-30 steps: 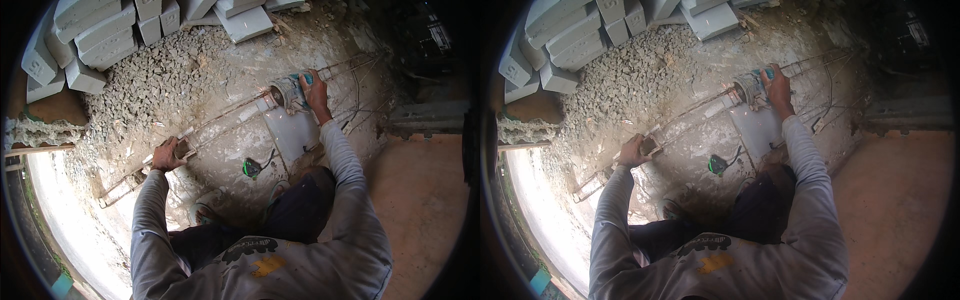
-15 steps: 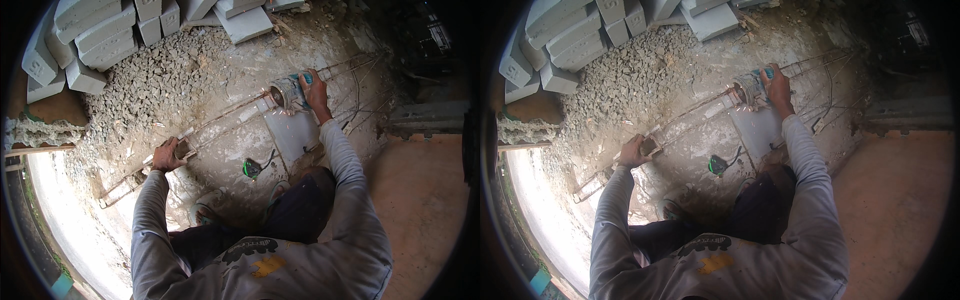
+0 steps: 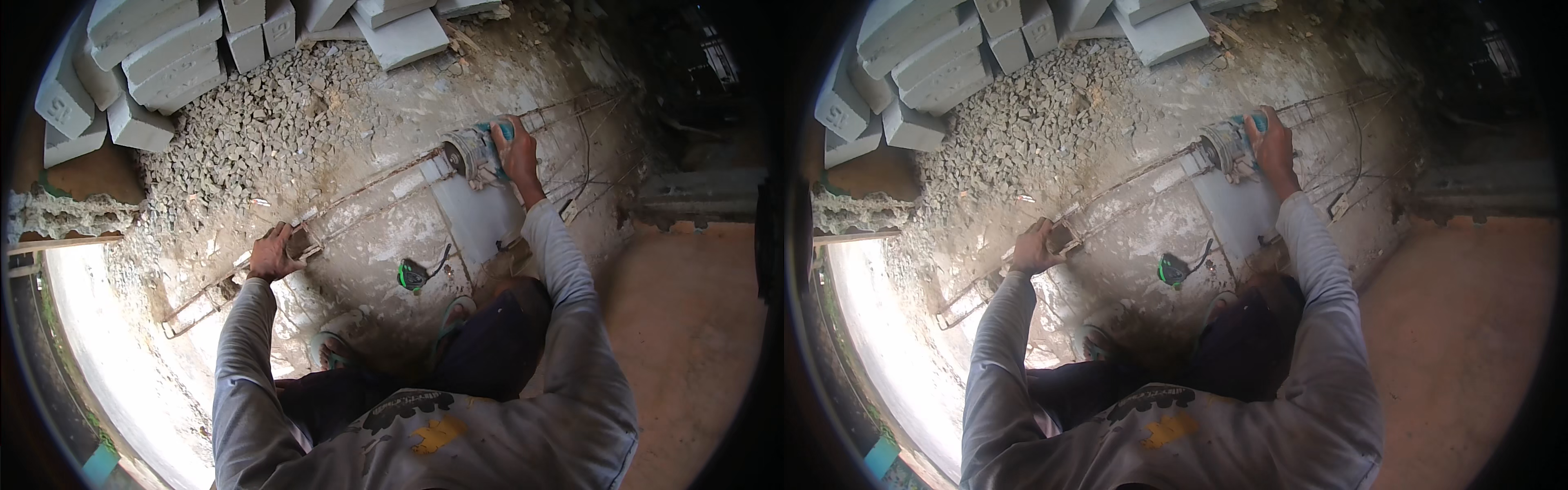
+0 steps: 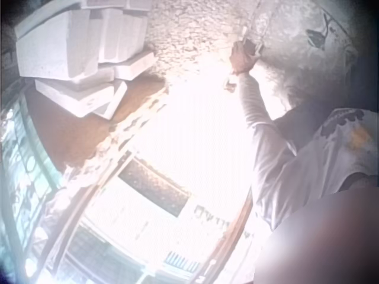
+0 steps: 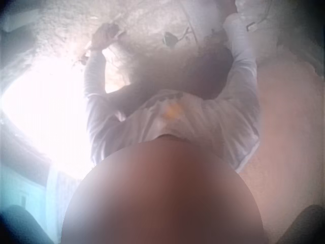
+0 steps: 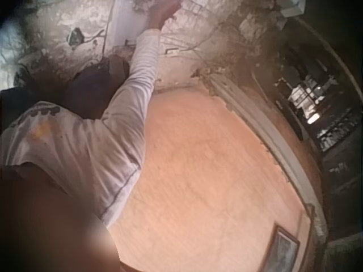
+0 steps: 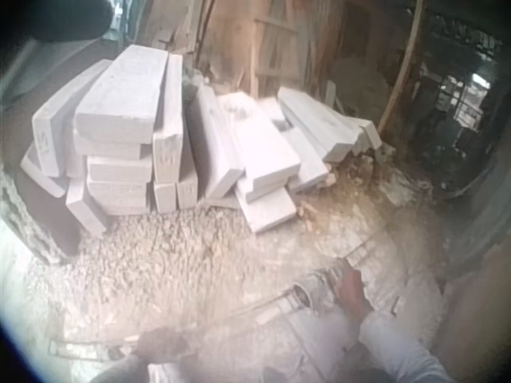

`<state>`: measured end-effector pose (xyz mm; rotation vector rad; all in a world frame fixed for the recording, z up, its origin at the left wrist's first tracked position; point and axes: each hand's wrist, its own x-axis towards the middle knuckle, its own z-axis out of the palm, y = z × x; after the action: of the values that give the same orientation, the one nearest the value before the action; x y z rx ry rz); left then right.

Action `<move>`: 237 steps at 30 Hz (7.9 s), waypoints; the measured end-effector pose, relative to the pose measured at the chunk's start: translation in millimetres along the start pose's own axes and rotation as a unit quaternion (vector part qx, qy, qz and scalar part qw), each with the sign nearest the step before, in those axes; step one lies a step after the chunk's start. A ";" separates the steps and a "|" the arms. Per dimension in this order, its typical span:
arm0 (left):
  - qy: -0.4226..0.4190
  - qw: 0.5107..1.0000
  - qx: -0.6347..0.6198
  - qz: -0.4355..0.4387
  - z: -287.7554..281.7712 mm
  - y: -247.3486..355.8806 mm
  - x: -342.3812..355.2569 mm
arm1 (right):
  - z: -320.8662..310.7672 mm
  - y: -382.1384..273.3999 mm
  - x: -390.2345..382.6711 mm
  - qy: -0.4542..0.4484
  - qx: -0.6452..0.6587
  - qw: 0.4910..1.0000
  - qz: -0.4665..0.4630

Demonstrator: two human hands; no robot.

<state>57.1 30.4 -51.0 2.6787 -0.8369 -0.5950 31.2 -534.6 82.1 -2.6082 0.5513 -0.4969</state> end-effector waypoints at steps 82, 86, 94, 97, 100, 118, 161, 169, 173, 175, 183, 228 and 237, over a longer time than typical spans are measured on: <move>0.009 1.000 -0.012 0.002 -4.4 5.6 0.0 | 12.9 -20.3 35.6 0.014 -0.004 1.000 -0.024; 0.006 1.000 -0.009 -0.008 -5.4 6.6 -1.0 | 11.4 -26.3 34.5 0.013 -0.013 1.000 -0.009; 0.018 1.000 -0.016 0.005 -4.8 6.4 -1.7 | 11.2 -23.2 36.0 0.012 -0.019 1.000 -0.011; 0.017 1.000 -0.018 0.003 -4.8 6.5 -1.8 | 11.1 -24.3 35.8 0.003 -0.018 1.000 -0.002; 0.019 1.000 -0.019 0.003 -2.7 4.4 -1.7 | 11.7 -26.8 35.5 0.005 -0.010 1.000 -0.008; 0.023 1.000 -0.016 0.004 3.3 1.0 -1.6 | 13.6 -23.7 36.1 0.005 0.010 1.000 -0.015; 0.025 0.999 -0.041 -0.023 2.0 16.9 0.7 | -232.0 91.7 -31.7 0.187 0.402 0.831 0.337; -0.005 0.998 -0.044 -0.043 8.5 12.5 5.5 | -247.0 179.3 -107.1 0.333 0.492 0.704 0.389; -0.024 0.997 -0.050 -0.053 12.2 7.8 8.0 | -250.5 191.1 -126.9 0.348 0.464 0.710 0.400; -0.032 0.996 -0.053 -0.064 13.4 12.3 13.5 | -255.4 216.3 -136.7 0.348 0.471 0.704 0.402; -0.070 0.991 -0.059 -0.096 12.1 12.0 18.8 | -272.1 245.2 -158.4 0.326 0.414 0.727 0.441; -0.039 0.950 0.113 -0.289 4.7 69.5 7.7 | -124.0 464.2 -337.3 0.203 -0.016 0.866 0.457; -0.040 0.985 0.042 -0.162 -52.2 66.8 -23.9 | -109.4 360.6 -234.4 0.150 -0.079 0.941 0.293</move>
<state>31.3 -1.8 26.8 2.9089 -0.4534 -0.7603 -322.8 -764.7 -54.7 -2.3460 1.4606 -0.6659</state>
